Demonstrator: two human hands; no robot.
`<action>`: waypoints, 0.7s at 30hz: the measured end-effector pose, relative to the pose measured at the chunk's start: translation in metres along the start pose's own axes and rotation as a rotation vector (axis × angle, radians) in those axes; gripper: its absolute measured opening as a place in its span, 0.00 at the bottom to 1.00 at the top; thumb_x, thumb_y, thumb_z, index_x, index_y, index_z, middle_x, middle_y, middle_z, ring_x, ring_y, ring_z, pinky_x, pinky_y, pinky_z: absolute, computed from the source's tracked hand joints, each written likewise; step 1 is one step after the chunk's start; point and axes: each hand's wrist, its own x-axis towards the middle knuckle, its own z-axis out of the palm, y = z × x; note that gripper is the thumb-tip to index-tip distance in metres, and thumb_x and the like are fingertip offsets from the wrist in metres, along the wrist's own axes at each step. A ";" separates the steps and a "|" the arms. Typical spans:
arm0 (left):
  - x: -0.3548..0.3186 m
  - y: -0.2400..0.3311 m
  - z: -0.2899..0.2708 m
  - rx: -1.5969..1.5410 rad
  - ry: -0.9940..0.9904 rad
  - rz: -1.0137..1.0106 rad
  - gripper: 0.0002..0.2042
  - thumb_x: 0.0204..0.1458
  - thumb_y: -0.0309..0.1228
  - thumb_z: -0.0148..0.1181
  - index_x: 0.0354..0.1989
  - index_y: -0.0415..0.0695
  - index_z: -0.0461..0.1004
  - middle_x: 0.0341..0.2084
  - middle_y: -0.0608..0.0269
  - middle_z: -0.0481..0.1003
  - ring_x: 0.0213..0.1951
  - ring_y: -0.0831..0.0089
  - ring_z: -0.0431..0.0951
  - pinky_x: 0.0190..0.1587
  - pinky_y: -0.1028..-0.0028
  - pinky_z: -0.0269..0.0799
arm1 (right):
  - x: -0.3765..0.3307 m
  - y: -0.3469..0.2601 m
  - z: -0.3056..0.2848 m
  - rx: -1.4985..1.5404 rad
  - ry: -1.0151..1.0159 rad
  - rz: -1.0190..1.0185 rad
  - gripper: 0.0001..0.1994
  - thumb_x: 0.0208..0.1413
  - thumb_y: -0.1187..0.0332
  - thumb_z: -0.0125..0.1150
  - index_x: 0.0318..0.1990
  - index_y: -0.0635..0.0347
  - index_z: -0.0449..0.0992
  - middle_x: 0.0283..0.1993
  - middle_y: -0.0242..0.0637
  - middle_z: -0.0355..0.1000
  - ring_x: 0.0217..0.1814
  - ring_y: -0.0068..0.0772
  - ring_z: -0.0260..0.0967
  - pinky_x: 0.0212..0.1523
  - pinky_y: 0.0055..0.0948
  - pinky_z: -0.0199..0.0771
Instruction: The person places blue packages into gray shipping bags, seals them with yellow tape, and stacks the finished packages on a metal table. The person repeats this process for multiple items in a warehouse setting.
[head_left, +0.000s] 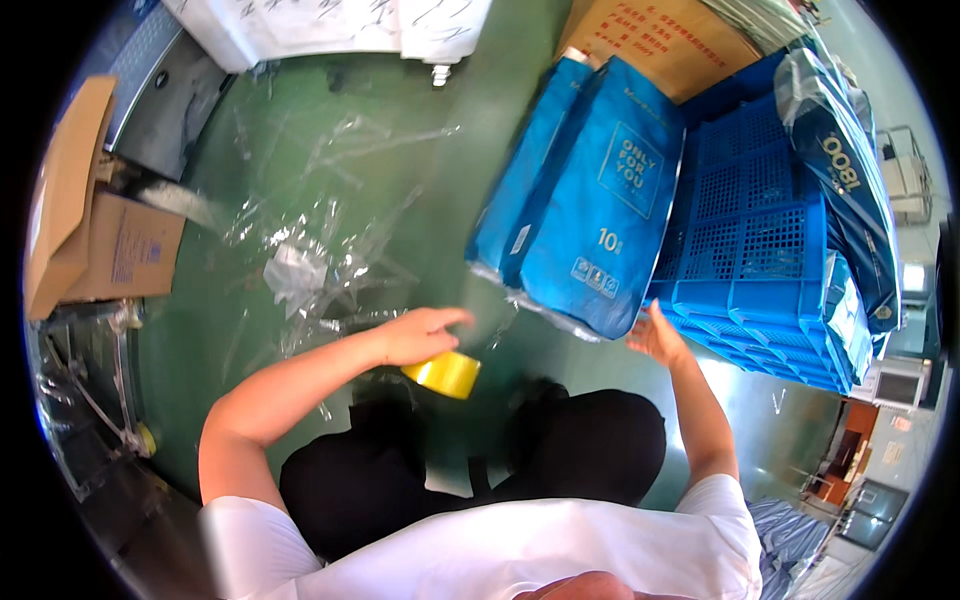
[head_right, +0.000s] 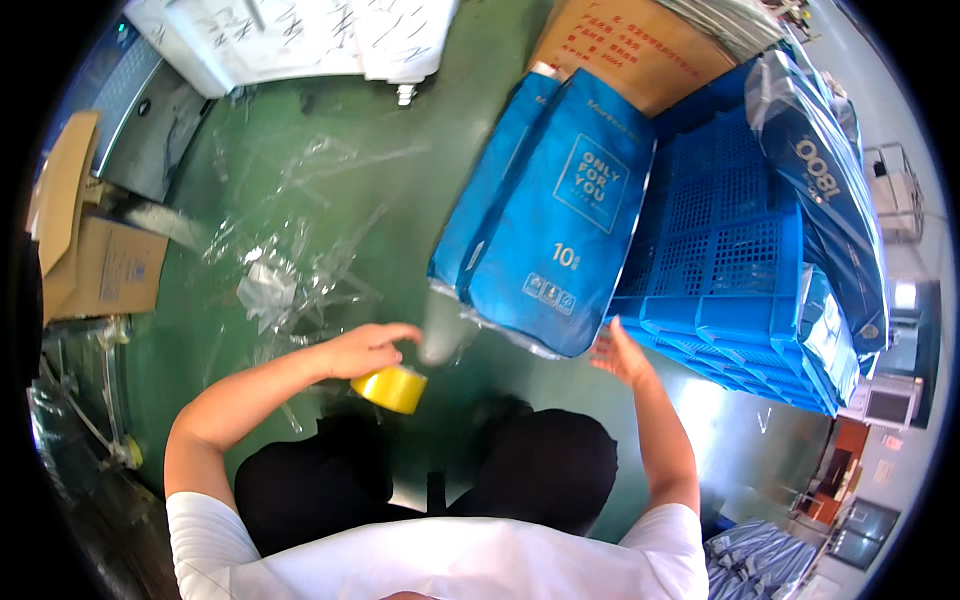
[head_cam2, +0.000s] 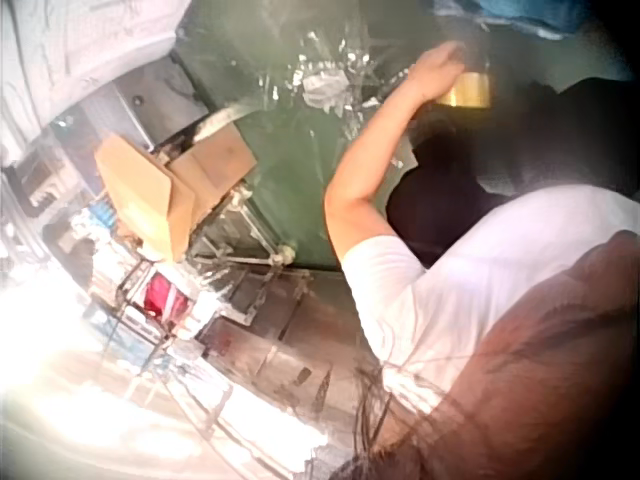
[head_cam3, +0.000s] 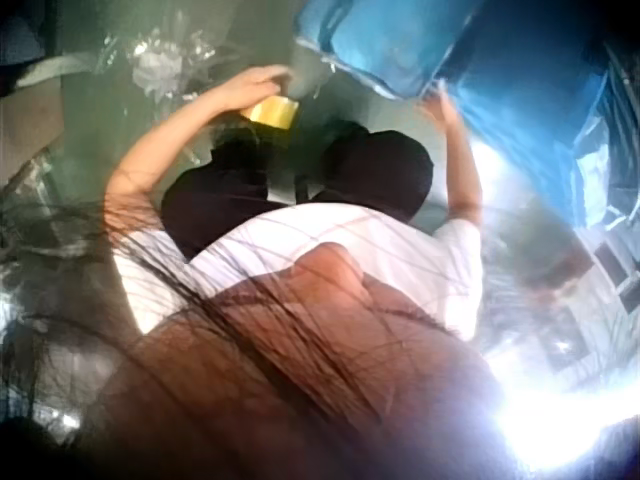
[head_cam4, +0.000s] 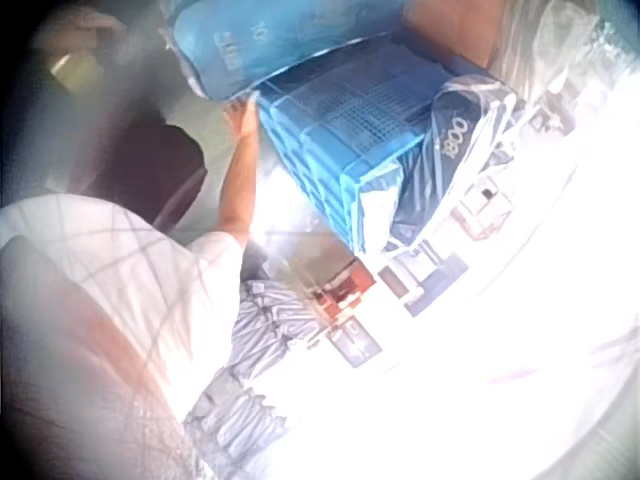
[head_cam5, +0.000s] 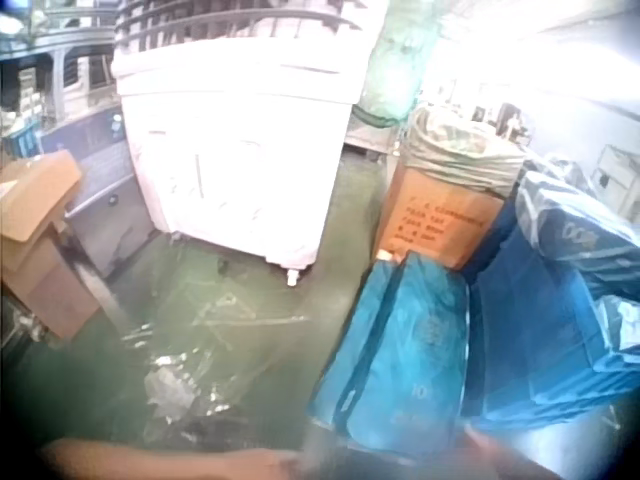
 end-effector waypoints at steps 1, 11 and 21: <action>0.017 0.016 -0.011 -0.040 -0.026 -0.224 0.28 0.48 0.29 0.47 0.61 0.47 0.53 0.27 0.58 0.71 0.31 0.73 0.70 0.39 0.74 0.66 | 0.008 -0.010 -0.006 0.133 0.057 -0.176 0.46 0.47 0.31 0.40 0.65 0.53 0.39 0.64 0.50 0.49 0.64 0.41 0.50 0.59 0.45 0.53; 0.159 0.042 -0.020 0.094 -0.234 -0.317 0.42 0.43 0.35 0.47 0.64 0.38 0.30 0.61 0.41 0.47 0.63 0.56 0.50 0.61 0.71 0.48 | 0.109 -0.096 -0.017 0.550 0.029 -0.393 0.34 0.47 0.44 0.56 0.57 0.56 0.61 0.56 0.41 0.63 0.57 0.39 0.60 0.56 0.42 0.61; 0.113 0.069 0.014 -0.394 -0.098 -0.385 0.50 0.44 0.32 0.62 0.64 0.41 0.25 0.60 0.47 0.50 0.56 0.64 0.60 0.57 0.71 0.56 | 0.071 -0.119 0.007 0.582 -0.013 -0.243 0.29 0.45 0.58 0.60 0.56 0.55 0.61 0.50 0.42 0.67 0.51 0.41 0.66 0.52 0.41 0.67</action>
